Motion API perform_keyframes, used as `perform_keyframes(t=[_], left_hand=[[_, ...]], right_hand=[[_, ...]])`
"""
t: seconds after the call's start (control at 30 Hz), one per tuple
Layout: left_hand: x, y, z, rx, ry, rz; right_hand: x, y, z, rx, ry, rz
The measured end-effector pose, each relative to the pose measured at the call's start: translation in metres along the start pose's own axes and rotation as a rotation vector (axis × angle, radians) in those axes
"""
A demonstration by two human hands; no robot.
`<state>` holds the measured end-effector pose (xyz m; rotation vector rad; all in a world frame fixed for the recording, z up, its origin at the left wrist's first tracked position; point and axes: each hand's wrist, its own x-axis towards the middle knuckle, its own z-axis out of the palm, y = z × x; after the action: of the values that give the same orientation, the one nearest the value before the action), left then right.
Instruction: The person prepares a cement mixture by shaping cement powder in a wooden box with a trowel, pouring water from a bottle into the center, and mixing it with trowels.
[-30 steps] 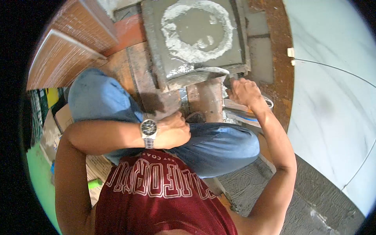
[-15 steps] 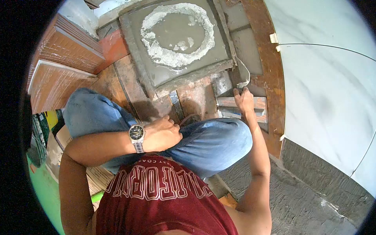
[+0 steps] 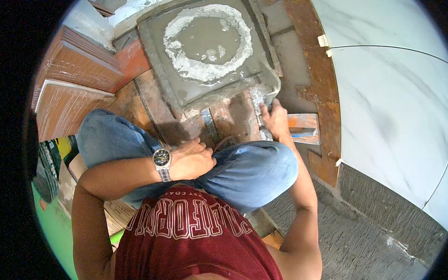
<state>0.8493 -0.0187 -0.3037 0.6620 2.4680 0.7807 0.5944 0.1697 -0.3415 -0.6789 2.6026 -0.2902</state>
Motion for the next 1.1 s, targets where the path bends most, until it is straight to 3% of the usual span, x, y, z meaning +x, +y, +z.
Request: perform_keyframes(t=[0.1,0.17,0.5,0.63,0.77,0.83,0.93,0.97,1.03,1.1], left_hand=[[-0.004,-0.002,0.001,-0.011,-0.005,-0.016],[-0.004,-0.004,-0.002,-0.010,-0.010,-0.025],[-0.008,-0.002,-0.005,-0.001,-0.003,-0.018],[-0.009,-0.005,-0.001,-0.015,0.016,-0.032],[-0.003,-0.005,0.005,-0.016,0.054,-0.009],[-0.002,-0.008,0.005,-0.064,0.070,0.019],[0.003,-0.011,0.002,-0.189,0.160,0.189],[0.012,-0.022,0.034,-0.404,0.376,0.322],[0.009,0.000,0.002,-0.202,0.124,0.165],[0.022,-0.002,0.018,-0.175,0.053,0.172]], right_hand=[[0.010,0.000,-0.017,0.040,-0.061,0.050],[0.008,-0.006,-0.021,-0.074,0.119,-0.035],[-0.004,0.042,-0.040,-0.423,-0.024,0.096],[-0.048,0.015,-0.060,-0.471,-0.034,0.195],[-0.058,0.023,-0.066,-0.308,0.057,0.188],[-0.052,0.034,-0.070,-0.185,0.140,0.084],[-0.037,0.008,-0.084,0.097,0.216,0.062],[-0.030,-0.011,-0.092,0.146,0.275,-0.030],[-0.017,-0.049,-0.109,0.150,0.248,-0.035],[0.014,-0.054,-0.098,0.312,0.272,-0.138]])
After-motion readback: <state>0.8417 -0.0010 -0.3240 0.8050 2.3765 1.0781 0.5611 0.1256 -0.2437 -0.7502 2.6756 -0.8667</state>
